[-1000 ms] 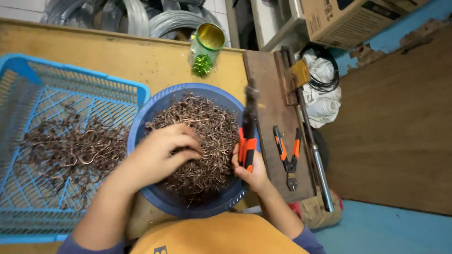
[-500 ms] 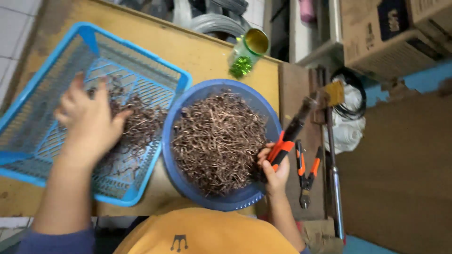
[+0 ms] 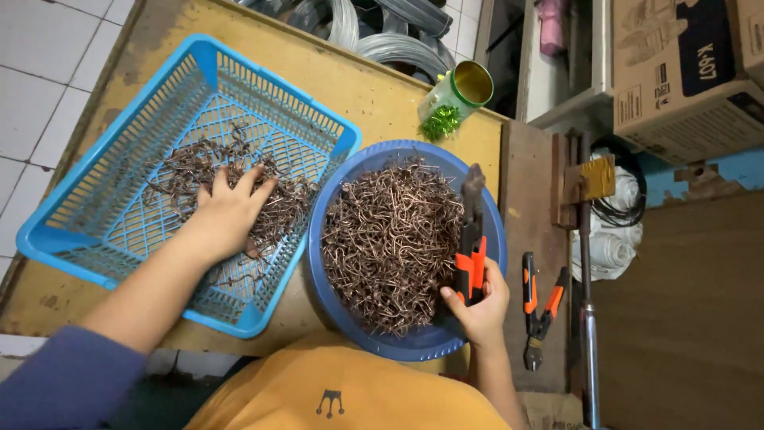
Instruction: Cutting copper wires into smaller segments using hand-held wire cutters.
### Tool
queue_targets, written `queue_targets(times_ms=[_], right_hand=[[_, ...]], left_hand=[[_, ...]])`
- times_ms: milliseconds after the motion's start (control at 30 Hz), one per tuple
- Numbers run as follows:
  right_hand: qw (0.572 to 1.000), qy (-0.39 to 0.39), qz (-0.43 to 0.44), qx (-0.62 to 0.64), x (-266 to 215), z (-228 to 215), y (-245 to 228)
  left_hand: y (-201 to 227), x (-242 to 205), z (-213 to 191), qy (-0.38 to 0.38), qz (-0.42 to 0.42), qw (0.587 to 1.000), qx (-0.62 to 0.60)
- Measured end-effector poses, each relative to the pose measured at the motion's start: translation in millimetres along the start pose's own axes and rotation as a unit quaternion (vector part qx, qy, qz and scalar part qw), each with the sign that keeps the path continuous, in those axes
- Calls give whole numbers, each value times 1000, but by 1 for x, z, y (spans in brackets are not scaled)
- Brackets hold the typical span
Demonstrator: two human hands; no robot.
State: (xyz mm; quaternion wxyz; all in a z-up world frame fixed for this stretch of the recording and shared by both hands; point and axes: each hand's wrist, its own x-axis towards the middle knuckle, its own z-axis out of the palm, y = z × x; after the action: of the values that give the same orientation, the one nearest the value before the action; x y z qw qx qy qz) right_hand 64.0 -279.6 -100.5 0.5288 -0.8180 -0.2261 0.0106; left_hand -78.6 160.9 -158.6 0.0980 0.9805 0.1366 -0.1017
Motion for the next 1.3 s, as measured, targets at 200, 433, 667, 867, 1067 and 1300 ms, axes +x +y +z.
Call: queue_targets(times_ms=[200,433,667,867,1067,1300], right_hand=[[1000,8,19,-1,3,3,-8],[997,40,53,26,-3,-7,23],[997,45,62,34,0,-7,22],[996,45,69,38,1,-5,9],[996,48,71,32,1,-7,12],[997,7,71,23,2,-5,-8]], left_hand=[[-22,23,-24,-3,66,997,36],[-24,-10,-95,-1,31,994,-101],[-28,-23,-116,94,-3,938,-333],[-35,-17,-98,104,21,959,-262],[-45,-12,-83,102,21,966,-236],[-47,-14,-76,100,11,940,-325]])
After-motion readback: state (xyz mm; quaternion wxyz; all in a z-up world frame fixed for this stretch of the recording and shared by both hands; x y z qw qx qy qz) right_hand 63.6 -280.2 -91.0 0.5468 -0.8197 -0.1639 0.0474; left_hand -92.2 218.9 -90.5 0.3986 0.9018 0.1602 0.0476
